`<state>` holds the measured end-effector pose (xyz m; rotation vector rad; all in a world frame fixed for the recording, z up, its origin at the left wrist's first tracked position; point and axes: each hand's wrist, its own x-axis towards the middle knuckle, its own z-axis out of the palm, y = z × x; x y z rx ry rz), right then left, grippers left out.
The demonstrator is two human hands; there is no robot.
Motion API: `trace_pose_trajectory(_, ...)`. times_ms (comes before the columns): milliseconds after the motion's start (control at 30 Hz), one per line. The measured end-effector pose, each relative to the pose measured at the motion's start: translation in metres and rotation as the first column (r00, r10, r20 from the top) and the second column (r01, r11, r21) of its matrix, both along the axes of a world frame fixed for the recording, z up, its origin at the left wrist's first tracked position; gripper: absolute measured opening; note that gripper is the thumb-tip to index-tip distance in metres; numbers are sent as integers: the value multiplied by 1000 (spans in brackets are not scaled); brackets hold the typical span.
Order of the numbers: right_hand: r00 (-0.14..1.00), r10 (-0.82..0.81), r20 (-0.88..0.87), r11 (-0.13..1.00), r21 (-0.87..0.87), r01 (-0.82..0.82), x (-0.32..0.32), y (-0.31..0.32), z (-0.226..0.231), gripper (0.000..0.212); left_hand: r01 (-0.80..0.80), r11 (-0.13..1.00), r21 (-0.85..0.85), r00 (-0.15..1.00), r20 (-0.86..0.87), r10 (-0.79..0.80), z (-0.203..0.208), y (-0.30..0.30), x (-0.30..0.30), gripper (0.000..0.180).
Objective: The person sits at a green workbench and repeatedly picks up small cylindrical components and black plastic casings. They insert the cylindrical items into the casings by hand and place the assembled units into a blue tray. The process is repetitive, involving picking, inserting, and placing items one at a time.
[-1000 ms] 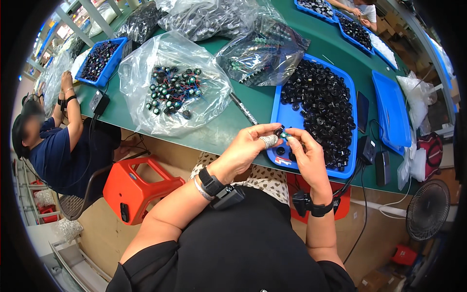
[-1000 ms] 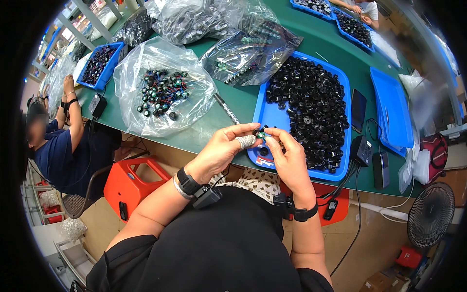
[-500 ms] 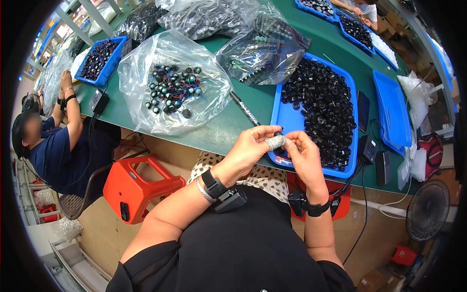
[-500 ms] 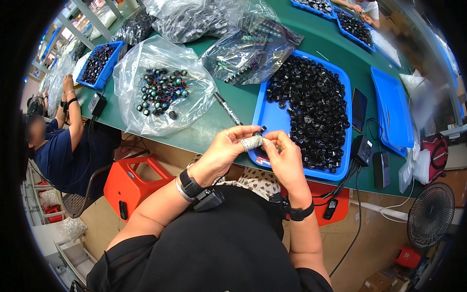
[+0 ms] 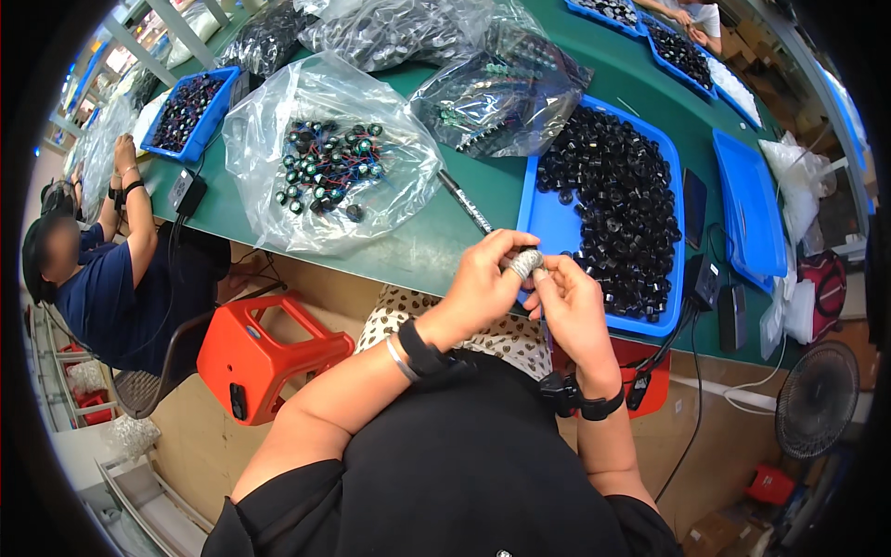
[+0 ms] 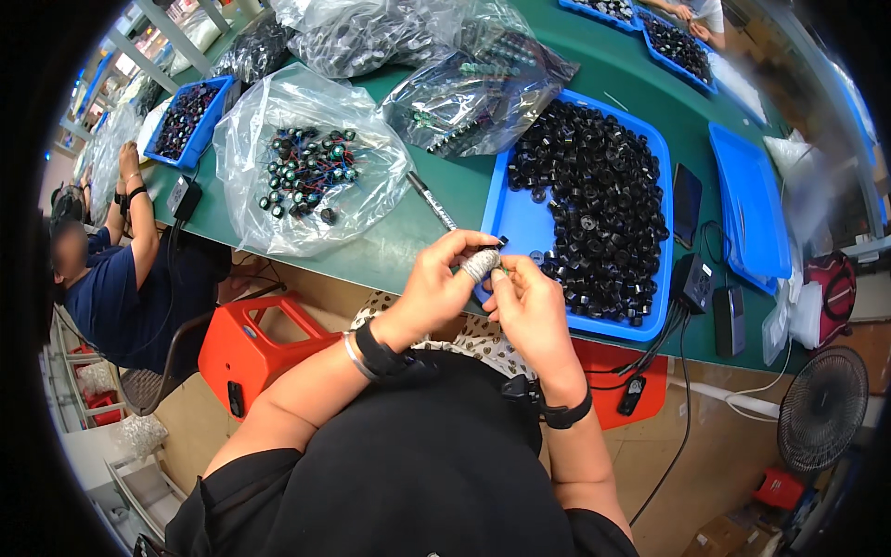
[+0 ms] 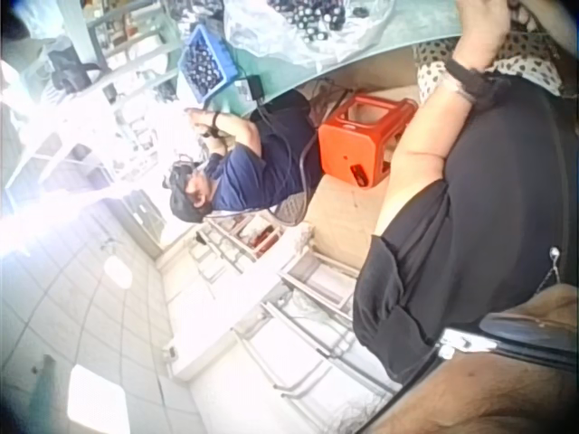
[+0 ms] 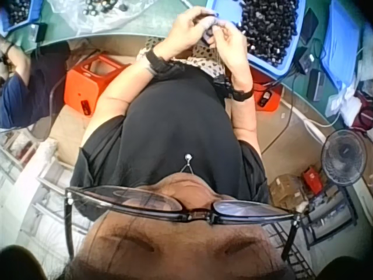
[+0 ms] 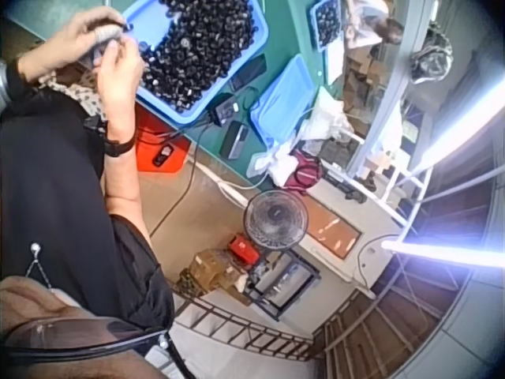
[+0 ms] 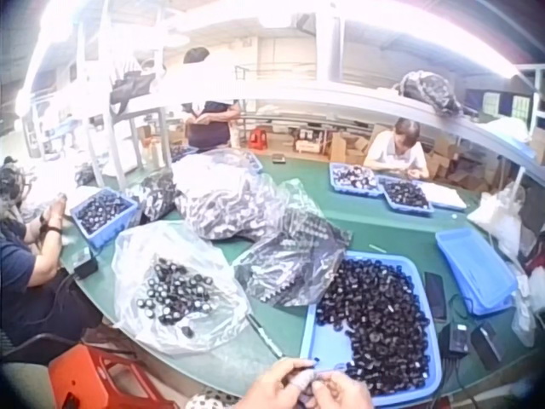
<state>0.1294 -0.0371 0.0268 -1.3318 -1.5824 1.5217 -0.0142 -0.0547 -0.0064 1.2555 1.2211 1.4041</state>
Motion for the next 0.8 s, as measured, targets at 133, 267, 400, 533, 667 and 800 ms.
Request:
trace_pose_trajectory(133,998,54,-11,998,43,-54,4,9,-6,17,147,967,-211,967,234,-96,9,0,-12,18)
trace_pose_trajectory(267,1000,12,3,998,-61,-12,-4,5,2,17,-40,986,160,962,-262,82,8,-6,-10,24)
trace_pose_trajectory(400,998,-63,-25,998,-23,63,-15,0,8,18,-108,927,360,895,-371,248,11,-8,-10,31)
trace_pose_trajectory(533,996,-89,-30,996,18,89,-22,-6,15,18,-195,918,344,917,-268,295,15,-9,-10,28)
trace_pose_trajectory(667,982,-130,-141,991,-1,131,-31,-5,16,18,-222,975,10,964,153,218,17,-2,-11,22)
trace_pose_trajectory(800,948,-217,-233,974,7,224,-17,10,-1,20,-182,974,-136,900,375,221,3,3,-32,21)
